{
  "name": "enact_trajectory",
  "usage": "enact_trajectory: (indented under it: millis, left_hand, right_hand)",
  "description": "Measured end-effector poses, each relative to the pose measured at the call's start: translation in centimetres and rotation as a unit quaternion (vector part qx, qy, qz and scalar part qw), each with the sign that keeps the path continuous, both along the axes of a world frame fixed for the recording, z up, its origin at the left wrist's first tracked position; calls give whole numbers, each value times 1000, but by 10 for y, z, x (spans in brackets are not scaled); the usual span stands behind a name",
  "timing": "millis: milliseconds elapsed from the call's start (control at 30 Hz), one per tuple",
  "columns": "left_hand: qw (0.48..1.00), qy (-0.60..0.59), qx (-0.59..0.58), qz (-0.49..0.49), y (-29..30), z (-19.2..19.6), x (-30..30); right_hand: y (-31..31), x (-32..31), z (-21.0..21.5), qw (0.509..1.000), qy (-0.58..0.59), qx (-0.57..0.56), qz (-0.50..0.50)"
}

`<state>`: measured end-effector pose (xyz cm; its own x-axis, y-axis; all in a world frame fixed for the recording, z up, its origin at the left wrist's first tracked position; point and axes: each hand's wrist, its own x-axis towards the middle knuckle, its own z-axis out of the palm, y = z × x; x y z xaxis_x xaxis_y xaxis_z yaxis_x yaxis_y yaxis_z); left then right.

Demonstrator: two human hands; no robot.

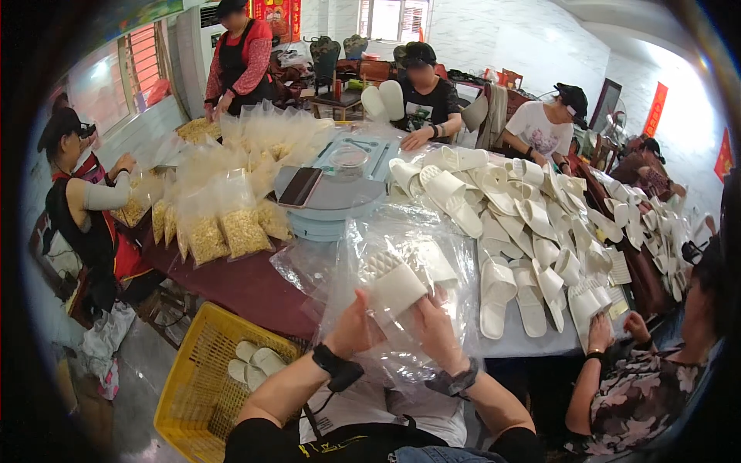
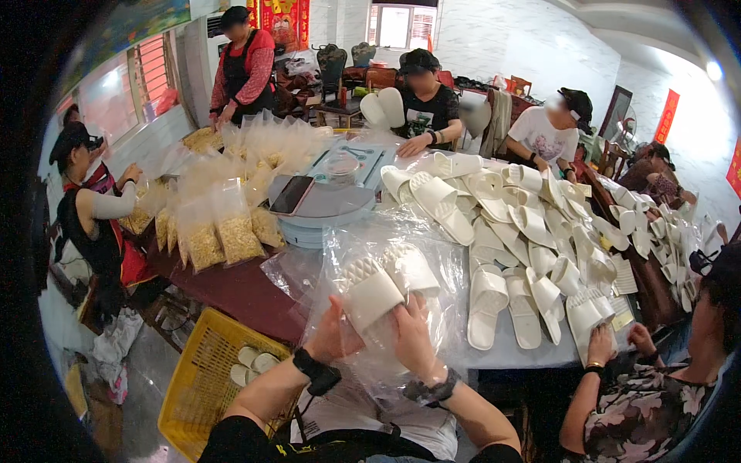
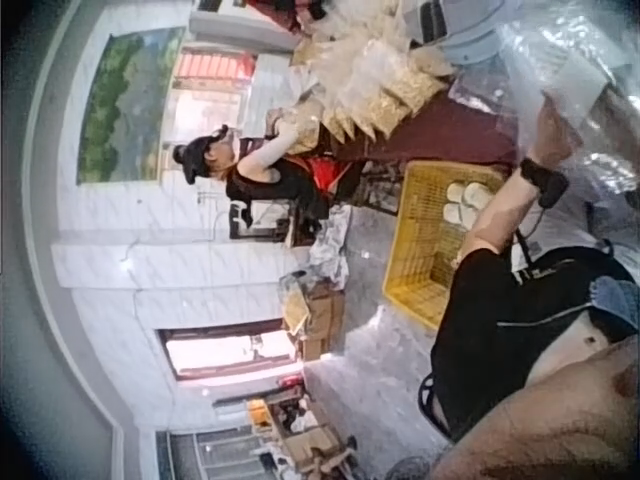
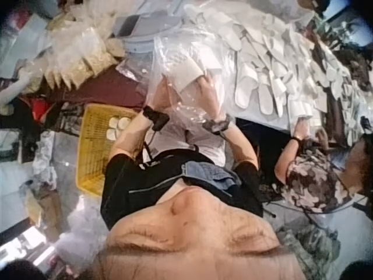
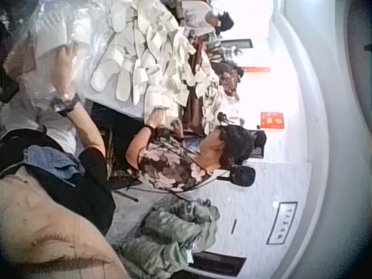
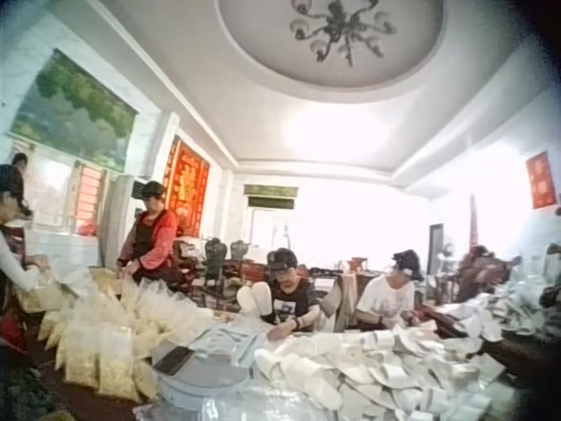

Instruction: The recorder is picking up pairs of white slippers, placing them into plastic bags, and then putting the bagged slippers into a yellow plastic crate.

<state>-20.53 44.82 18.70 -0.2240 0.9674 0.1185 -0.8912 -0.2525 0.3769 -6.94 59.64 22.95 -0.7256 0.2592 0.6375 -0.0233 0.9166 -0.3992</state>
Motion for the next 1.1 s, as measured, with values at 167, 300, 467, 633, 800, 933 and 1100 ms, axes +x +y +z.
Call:
enact_trajectory:
  millis: [167,300,467,633,800,933,1100]
  left_hand:
    - [997,56,48,-18,7,-9,21]
    - [983,123,-89,-103,-1,-2,30]
    - [909,250,-334,-18,-19,17,12]
    - [829,370,-362,212,-24,34,3]
    - [874,358,-290,157,-20,26,22]
    - [859,366,-332,132,-28,20,13]
    - [570,706,-299,296,-53,58,22]
  right_hand:
    - [24,-36,-4,998,25,-52,28]
    - [32,-53,-9,998,-27,-52,-11]
    - [46,-80,-59,989,-64,-60,-116]
    - [53,-90,-62,987,-104,-48,-115]
    - [44,-83,-56,986,-94,-99,-93]
    - [28,-64,-52,986,-122,-111,-39]
    - [9,36,-36,968,-195,13,159]
